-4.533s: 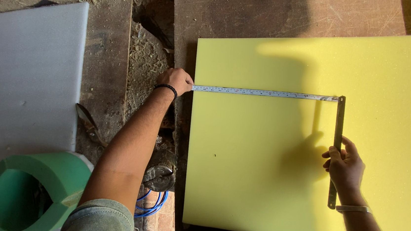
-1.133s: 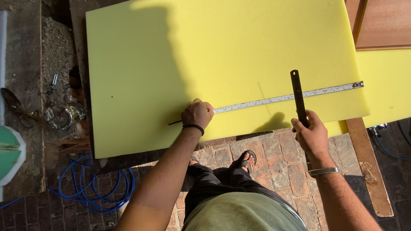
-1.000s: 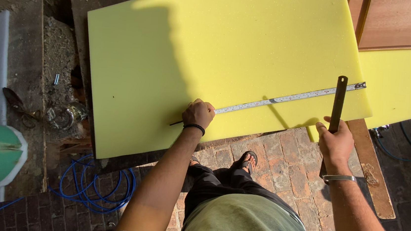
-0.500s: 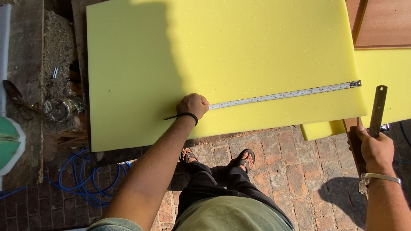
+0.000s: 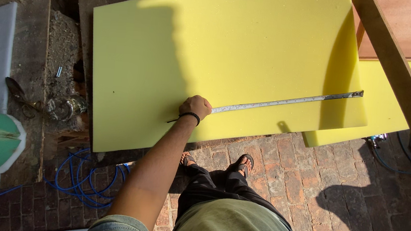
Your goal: The person measures a wooden box and a yellow foam board using a tape measure and a metal ruler. They mark the foam board with a pencil and use a straight edge to guide the marking. The person also handles a thin wooden strip and positions it on the foam board.
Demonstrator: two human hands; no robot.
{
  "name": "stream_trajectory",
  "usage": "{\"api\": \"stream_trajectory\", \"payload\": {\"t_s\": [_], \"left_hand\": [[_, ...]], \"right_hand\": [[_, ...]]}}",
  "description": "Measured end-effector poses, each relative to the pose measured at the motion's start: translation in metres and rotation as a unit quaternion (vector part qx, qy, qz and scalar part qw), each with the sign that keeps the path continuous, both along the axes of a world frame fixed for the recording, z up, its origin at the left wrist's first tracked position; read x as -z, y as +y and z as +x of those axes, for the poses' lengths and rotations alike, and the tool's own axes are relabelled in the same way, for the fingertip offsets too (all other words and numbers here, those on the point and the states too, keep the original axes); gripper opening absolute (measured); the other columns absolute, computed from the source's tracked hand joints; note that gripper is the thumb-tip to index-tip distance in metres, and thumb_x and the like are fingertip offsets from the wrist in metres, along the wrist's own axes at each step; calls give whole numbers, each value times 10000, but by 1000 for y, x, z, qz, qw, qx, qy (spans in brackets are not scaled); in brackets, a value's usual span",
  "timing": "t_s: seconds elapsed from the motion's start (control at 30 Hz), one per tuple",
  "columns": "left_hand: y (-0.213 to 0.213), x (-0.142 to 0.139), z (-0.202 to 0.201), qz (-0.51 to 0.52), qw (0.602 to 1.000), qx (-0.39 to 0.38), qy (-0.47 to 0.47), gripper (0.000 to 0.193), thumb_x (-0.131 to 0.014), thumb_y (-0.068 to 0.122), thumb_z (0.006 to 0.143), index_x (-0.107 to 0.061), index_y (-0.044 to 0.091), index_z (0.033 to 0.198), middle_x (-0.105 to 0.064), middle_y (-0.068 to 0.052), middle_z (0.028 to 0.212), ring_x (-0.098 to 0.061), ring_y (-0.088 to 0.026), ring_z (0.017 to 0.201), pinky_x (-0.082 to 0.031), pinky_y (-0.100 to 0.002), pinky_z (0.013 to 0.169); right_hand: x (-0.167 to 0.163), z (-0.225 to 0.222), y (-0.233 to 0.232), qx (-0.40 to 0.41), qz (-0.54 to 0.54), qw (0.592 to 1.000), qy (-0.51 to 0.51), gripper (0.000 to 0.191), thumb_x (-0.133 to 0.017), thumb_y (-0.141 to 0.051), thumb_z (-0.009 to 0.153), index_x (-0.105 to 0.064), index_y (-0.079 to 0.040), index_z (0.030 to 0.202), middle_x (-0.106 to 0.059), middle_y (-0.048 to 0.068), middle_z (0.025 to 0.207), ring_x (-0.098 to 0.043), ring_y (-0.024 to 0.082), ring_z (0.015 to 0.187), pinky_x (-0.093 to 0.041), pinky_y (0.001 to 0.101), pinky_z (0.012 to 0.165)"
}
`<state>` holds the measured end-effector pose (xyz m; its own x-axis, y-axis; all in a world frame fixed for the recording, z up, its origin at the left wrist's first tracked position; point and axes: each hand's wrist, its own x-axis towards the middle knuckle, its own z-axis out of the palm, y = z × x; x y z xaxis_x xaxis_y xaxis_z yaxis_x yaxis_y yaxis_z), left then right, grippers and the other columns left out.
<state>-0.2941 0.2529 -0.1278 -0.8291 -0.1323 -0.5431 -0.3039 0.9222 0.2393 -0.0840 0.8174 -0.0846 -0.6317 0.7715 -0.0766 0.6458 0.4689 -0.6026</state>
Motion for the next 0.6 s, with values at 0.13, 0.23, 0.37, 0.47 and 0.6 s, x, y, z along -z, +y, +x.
{"api": "stream_trajectory", "payload": {"t_s": [0.13, 0.23, 0.37, 0.47, 0.6], "left_hand": [[-2, 9, -1, -8, 1000, 7, 16, 130, -712, 298, 879, -838, 296, 910, -786, -26, 961, -757, -249, 890, -624, -405, 804], [-3, 14, 4, -6, 1000, 9, 25, 133, -707, 292, 879, -837, 285, 905, -785, -31, 963, -756, -255, 891, -619, -412, 803], [-7, 14, 8, 13, 999, 15, 45, 126, -716, 278, 864, -837, 287, 897, -783, -26, 965, -753, -248, 884, -618, -408, 806], [-12, 9, 5, 24, 1000, 5, 18, 130, -712, 267, 869, -833, 292, 910, -787, -15, 958, -755, -231, 878, -618, -398, 816], [-19, 6, 4, 57, 997, 46, 18, 128, -719, 266, 851, -836, 280, 901, -799, 28, 949, -755, -189, 898, -613, -375, 836]], "right_hand": [[1, 14, 1, 15, -11, 1000, 9, 274, -762, -296, 1092, -748, -22, 1093, -726, 107, 937, -676, 205, 783, -521, 353, 681], [3, 31, -15, 24, -12, 999, 21, 265, -761, -271, 1089, -742, -7, 1083, -724, 110, 936, -676, 196, 777, -522, 342, 672], [11, 34, -43, 47, -20, 997, 60, 253, -761, -238, 1085, -735, 14, 1071, -721, 114, 935, -677, 184, 769, -523, 327, 660], [11, 37, -50, 67, -38, 992, 103, 245, -761, -213, 1082, -730, 29, 1061, -719, 117, 934, -677, 175, 763, -523, 316, 651], [12, 58, -65, 101, -99, 973, 185, 234, -761, -180, 1077, -723, 49, 1048, -716, 121, 933, -677, 163, 755, -524, 301, 639]]}}
